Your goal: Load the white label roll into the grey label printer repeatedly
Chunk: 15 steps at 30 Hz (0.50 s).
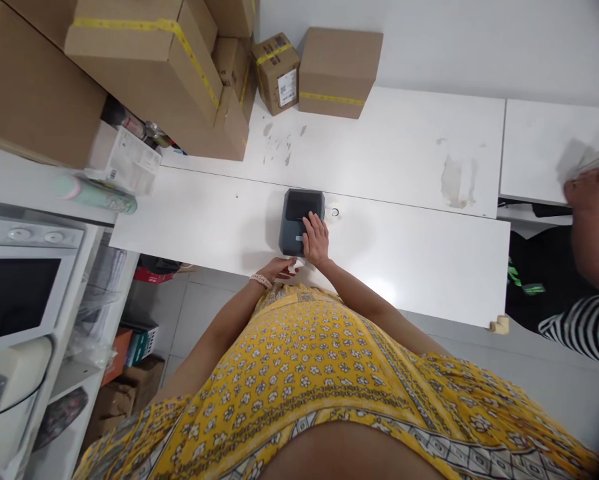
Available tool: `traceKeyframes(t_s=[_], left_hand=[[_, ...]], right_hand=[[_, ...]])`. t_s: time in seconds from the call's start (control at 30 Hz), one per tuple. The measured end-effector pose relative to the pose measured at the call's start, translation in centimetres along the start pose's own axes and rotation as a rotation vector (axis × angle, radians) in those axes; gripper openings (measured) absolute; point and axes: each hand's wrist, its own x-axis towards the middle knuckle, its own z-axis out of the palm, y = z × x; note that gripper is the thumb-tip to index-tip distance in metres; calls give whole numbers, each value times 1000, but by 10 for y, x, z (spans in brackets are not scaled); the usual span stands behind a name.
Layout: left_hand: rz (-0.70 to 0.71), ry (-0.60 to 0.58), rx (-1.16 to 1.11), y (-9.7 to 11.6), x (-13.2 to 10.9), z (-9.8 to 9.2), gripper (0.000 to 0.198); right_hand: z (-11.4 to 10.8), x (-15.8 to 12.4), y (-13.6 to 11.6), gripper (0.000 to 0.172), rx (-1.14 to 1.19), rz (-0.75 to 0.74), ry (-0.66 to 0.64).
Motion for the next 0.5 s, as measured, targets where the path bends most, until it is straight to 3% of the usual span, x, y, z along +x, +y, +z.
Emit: traceKeyframes(t_s=[0.17,0.5], left_hand=[[21,-65,-98,-3,7,11,33],[79,-85,-247,-13,6,15,24]], right_hand=[[-1,-1,-1,58,57,57,-27],[2,-1,2,58,74,29,8]])
